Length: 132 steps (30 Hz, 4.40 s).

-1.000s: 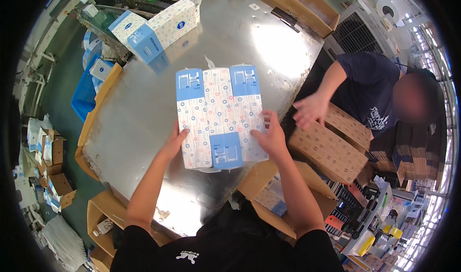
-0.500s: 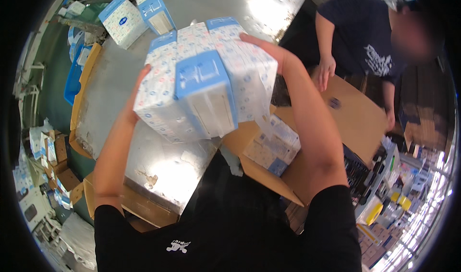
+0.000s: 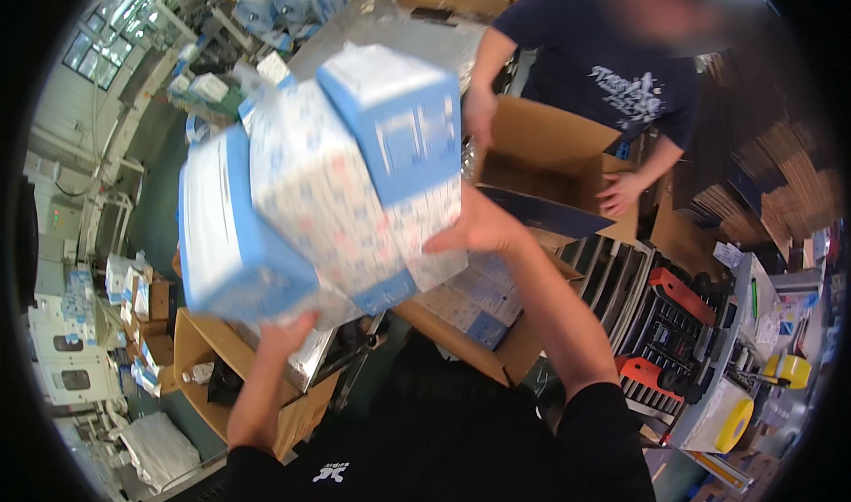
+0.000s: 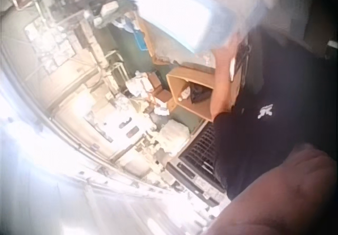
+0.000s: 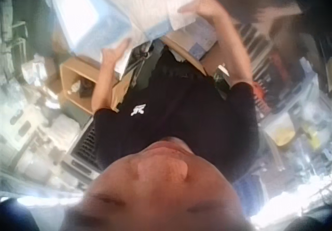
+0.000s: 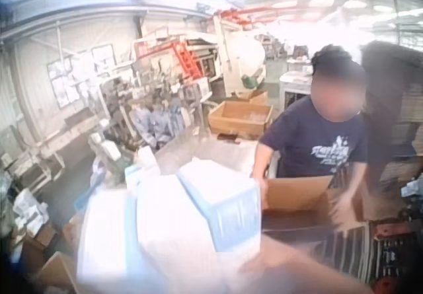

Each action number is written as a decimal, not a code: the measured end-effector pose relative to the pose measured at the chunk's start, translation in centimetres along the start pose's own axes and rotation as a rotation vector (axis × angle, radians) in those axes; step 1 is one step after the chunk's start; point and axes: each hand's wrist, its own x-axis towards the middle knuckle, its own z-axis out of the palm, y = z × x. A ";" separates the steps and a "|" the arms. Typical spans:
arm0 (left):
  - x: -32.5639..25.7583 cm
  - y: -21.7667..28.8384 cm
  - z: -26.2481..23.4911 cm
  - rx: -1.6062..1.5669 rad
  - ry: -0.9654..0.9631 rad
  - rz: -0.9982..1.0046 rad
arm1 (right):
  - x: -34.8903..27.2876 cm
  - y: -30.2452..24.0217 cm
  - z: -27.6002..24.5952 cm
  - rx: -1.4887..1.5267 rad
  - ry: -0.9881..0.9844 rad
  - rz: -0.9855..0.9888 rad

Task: The person packs wrapped packages into cardboard boxes by hand, closes the box flaps, pushes the filled boxes onto a roller conveyor, and unfolds flat cardboard sheets into new boxes.

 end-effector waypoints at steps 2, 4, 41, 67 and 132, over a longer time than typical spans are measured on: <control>-0.4 4.2 2.0 0.170 -0.127 -0.087 | -3.6 2.5 -0.6 -0.031 0.034 -0.073; -1.0 6.8 2.6 0.017 -0.183 -0.118 | -5.7 2.6 -0.8 -0.085 0.049 -0.108; 19.7 1.9 22.4 0.479 -0.836 0.439 | -13.3 16.2 -1.7 -1.024 0.051 1.064; 18.2 -8.7 11.6 0.128 -0.802 0.086 | -11.9 20.7 1.6 -0.912 0.427 1.070; 12.4 -2.5 36.1 -0.234 -0.268 -0.255 | -21.4 22.5 -4.6 -0.275 1.759 0.923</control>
